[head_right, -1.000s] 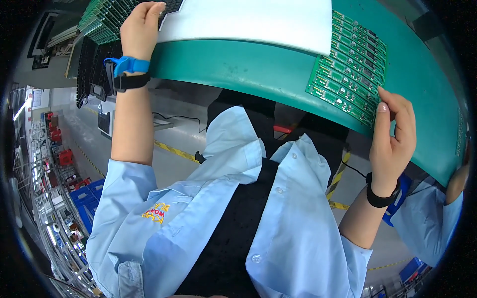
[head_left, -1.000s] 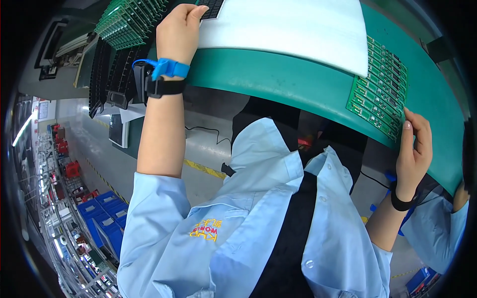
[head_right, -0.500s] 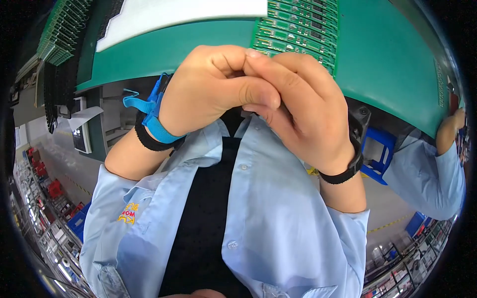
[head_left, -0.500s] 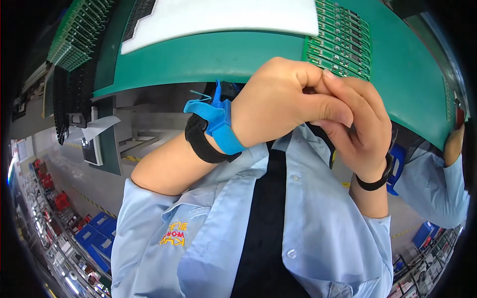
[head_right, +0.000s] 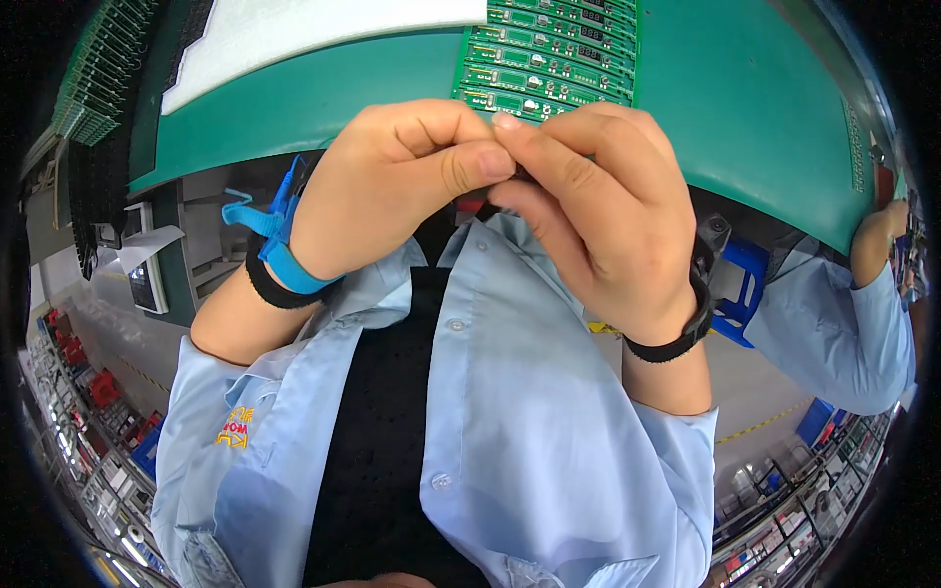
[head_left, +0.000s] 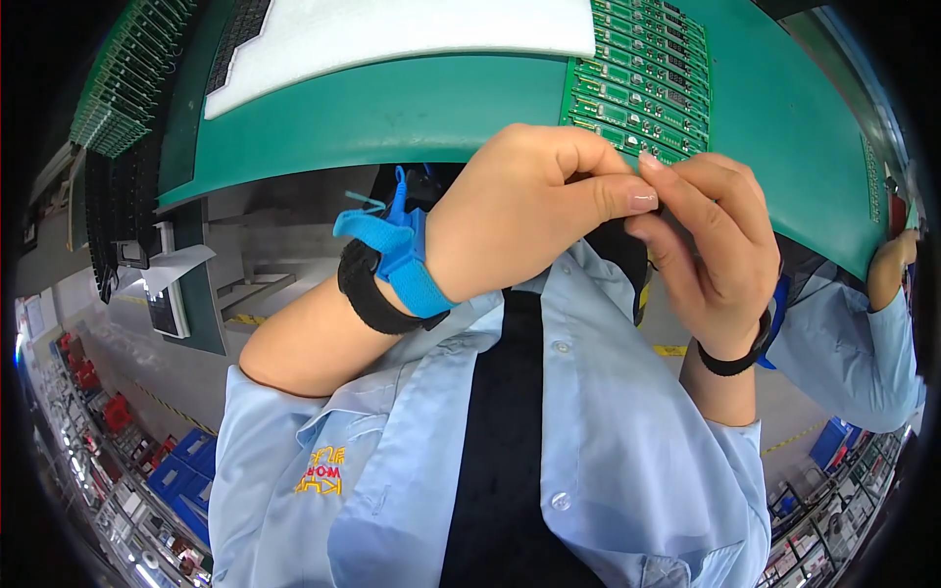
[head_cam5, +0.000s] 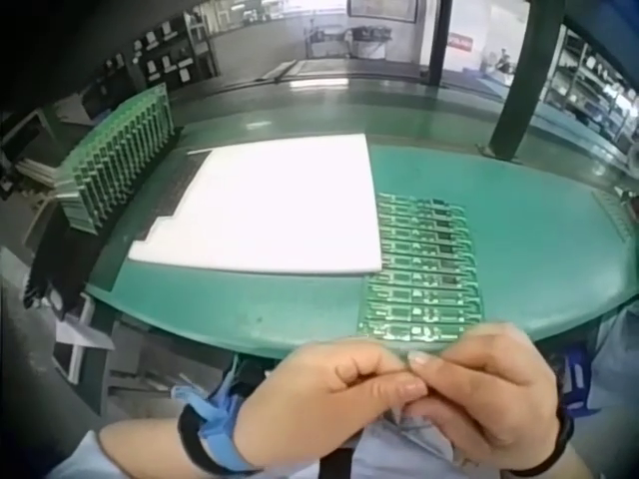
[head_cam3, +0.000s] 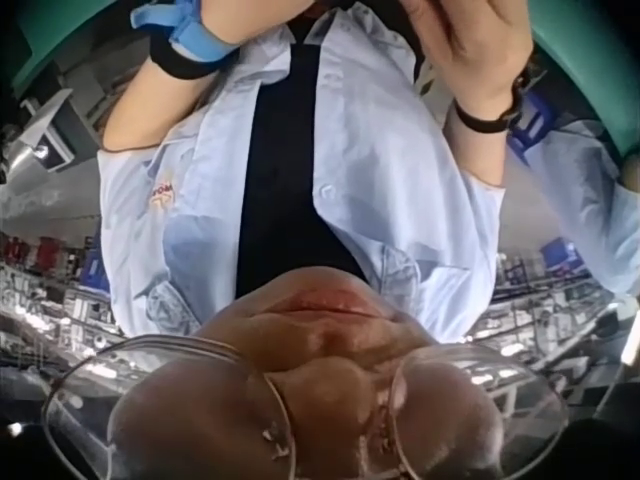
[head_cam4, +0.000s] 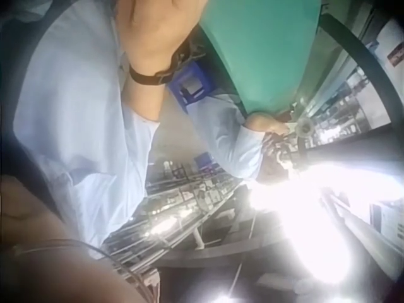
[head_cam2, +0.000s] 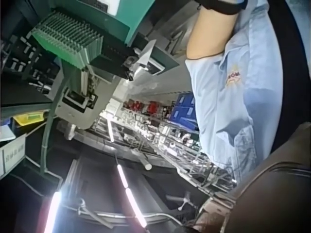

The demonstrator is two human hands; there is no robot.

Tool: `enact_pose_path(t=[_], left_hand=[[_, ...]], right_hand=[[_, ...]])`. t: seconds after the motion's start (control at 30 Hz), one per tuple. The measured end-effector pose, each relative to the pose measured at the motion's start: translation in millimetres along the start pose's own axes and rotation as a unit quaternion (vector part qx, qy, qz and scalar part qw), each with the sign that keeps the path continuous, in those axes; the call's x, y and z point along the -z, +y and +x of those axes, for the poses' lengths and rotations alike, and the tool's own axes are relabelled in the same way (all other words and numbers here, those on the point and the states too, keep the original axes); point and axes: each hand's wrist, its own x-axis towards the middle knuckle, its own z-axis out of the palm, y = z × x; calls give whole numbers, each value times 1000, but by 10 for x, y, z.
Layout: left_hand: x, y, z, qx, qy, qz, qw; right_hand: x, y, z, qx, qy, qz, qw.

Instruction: The person picks up a circuit board from a stack and places it on the table. They pick up small components from a tray and press them onto the circuit board by hand, repeating this for several components before moving the board aside.

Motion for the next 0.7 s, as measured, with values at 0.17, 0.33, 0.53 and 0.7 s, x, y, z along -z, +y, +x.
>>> enact_pose_path(t=[0.17, 0.33, 0.53, 0.7], left_hand=[[-47, 36, -7, -52, 27, 57, 997], [60, -102, 122, -323, 167, 379, 851], [220, -354, 240, -332, 206, 460, 798], [161, -362, 207, -342, 227, 471, 781]], right_hand=[[86, -5, 17, -39, -20, 7, 999], [150, 269, 71, -164, 24, -19, 986], [92, 555, 116, -174, -65, -49, 981], [116, 565, 190, -196, -99, -45, 974]])
